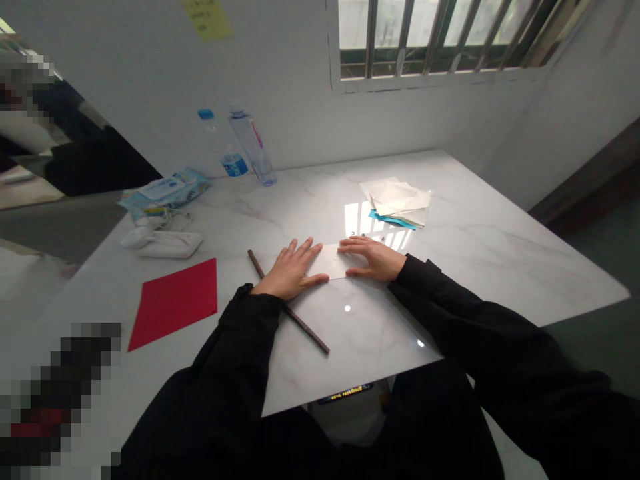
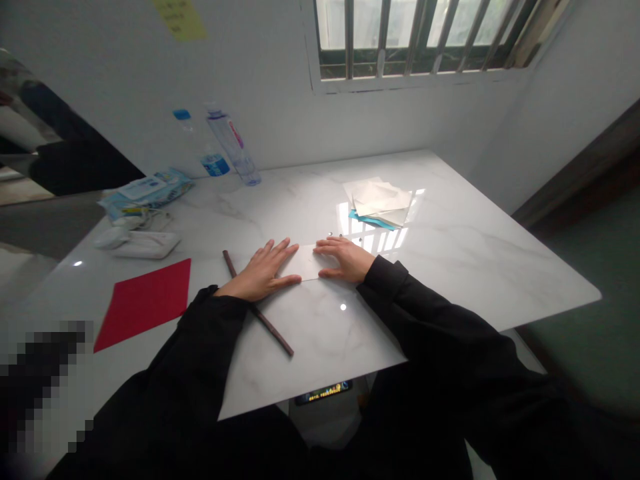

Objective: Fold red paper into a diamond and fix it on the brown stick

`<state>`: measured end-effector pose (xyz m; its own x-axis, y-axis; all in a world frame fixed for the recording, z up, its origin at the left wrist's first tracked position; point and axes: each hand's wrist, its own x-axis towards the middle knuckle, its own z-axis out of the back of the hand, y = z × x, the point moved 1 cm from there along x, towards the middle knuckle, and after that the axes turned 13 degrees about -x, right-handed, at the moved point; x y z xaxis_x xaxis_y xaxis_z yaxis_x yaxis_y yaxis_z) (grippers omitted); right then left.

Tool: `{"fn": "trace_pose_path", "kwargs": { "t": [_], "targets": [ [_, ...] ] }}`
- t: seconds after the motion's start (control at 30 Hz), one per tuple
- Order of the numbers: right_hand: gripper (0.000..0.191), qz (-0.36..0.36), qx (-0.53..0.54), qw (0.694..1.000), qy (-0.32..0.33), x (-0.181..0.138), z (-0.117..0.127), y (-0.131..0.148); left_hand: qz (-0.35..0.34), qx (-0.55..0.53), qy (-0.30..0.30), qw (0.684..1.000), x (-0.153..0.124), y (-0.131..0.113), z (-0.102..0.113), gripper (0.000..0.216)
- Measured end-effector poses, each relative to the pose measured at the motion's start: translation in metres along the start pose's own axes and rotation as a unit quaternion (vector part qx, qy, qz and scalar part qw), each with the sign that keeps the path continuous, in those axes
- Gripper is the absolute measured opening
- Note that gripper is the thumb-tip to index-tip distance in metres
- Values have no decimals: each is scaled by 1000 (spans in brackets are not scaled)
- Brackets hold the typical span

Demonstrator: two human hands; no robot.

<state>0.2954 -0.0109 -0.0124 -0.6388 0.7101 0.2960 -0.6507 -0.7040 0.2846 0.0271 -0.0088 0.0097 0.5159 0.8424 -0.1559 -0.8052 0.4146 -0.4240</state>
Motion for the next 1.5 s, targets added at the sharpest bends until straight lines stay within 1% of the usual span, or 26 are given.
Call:
{"fn": "trace_pose_path", "kwargs": {
  "t": [0.87, 1.5],
  "targets": [
    [58, -3, -9, 1000, 11, 0, -1, -2, 0, -2, -12, 1000, 2, 3, 0, 91],
    [60, -8, -7, 1000, 16, -1, 0, -2, 4, -10, -13, 1000, 2, 0, 1, 90]
  ]
}}
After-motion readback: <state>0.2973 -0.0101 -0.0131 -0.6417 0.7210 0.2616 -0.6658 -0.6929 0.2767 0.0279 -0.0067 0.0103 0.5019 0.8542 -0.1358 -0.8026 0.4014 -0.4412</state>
